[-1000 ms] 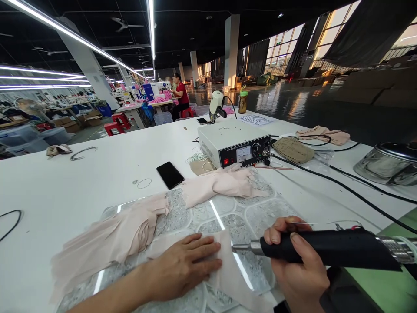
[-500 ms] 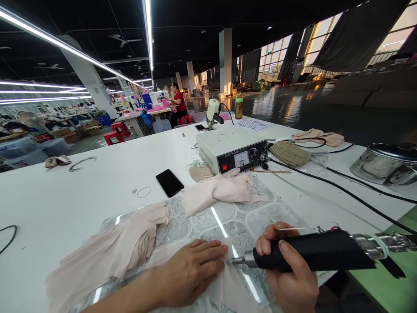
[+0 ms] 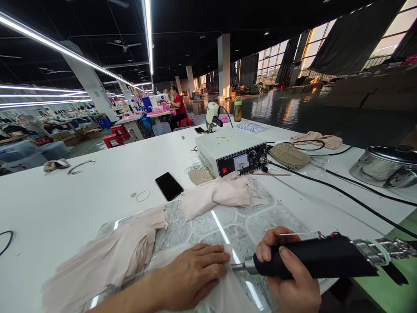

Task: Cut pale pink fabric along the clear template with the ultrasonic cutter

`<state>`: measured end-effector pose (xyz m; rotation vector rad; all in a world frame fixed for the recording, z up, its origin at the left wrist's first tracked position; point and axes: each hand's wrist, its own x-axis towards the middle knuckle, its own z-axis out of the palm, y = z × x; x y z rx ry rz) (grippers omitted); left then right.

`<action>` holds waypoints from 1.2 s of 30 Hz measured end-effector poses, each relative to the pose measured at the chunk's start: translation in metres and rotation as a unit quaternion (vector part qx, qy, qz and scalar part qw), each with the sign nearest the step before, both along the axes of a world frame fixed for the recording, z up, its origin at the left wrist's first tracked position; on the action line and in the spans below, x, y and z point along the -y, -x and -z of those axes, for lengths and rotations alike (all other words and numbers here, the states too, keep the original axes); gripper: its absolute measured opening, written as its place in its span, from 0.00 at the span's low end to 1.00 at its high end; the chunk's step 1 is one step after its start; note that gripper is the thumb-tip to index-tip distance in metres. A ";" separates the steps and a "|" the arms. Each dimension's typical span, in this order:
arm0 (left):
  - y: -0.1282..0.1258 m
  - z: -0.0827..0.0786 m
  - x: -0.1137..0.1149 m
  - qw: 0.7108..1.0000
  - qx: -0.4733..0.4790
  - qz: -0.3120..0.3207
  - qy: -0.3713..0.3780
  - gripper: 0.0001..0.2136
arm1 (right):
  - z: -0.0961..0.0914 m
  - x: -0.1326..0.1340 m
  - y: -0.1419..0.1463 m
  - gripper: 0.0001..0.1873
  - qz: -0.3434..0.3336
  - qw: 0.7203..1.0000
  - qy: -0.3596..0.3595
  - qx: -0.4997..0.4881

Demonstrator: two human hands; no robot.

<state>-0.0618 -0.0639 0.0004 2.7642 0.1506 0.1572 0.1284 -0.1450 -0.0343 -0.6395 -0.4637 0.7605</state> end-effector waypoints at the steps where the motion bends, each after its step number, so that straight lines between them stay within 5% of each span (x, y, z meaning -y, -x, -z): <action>1: 0.000 0.001 0.000 1.000 -0.002 -0.002 -0.001 0.11 | -0.002 0.000 0.000 0.08 0.007 1.000 0.000 -0.001; 25: 0.006 0.012 0.003 0.996 -0.032 -0.009 -0.082 0.12 | 0.012 0.006 -0.006 0.07 -0.007 0.999 0.017 0.040; 36: 0.006 0.011 0.002 0.997 -0.024 -0.012 -0.076 0.12 | -0.009 -0.003 -0.004 0.08 0.078 0.996 0.039 0.023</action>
